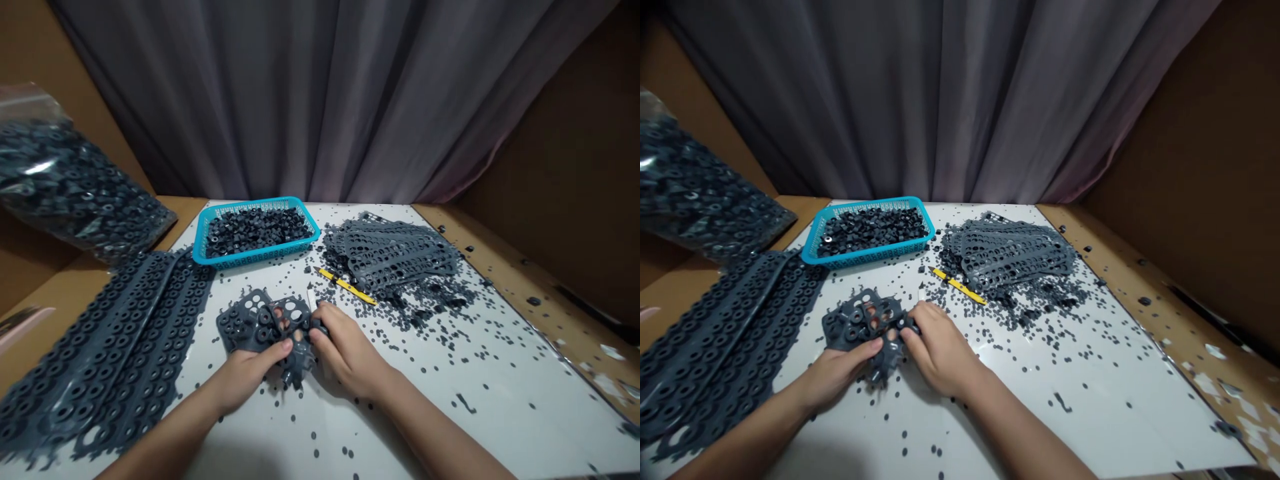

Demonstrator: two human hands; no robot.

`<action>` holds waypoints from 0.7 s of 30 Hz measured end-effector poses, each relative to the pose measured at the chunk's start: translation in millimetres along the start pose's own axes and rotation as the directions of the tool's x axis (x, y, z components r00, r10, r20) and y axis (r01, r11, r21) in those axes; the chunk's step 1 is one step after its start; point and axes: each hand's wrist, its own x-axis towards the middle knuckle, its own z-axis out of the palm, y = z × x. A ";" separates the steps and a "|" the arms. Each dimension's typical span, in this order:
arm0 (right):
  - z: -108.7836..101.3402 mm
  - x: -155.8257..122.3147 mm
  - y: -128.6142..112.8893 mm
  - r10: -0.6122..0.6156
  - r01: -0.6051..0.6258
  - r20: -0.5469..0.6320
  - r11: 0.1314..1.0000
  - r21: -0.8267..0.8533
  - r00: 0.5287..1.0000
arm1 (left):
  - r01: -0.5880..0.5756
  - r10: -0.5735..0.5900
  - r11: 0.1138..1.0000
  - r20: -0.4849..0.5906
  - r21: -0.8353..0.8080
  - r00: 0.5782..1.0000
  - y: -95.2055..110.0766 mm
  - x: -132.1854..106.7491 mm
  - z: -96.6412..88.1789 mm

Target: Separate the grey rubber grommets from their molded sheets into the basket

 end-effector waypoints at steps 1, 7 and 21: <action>1.1 0.5 0.1 0.008 -0.006 0.027 0.999 -0.053 1.000 | 0.007 -0.008 1.000 0.033 0.023 0.999 -0.5 -0.3 -1.2; 7.3 1.5 0.2 -0.041 0.055 0.163 0.995 -0.085 0.986 | 0.038 -0.047 0.997 0.148 0.065 0.988 -2.2 0.3 -7.2; 19.2 -0.5 1.8 -0.073 0.081 0.171 0.996 -0.040 0.983 | 0.008 0.016 0.995 0.237 -0.100 0.971 7.1 -0.2 5.7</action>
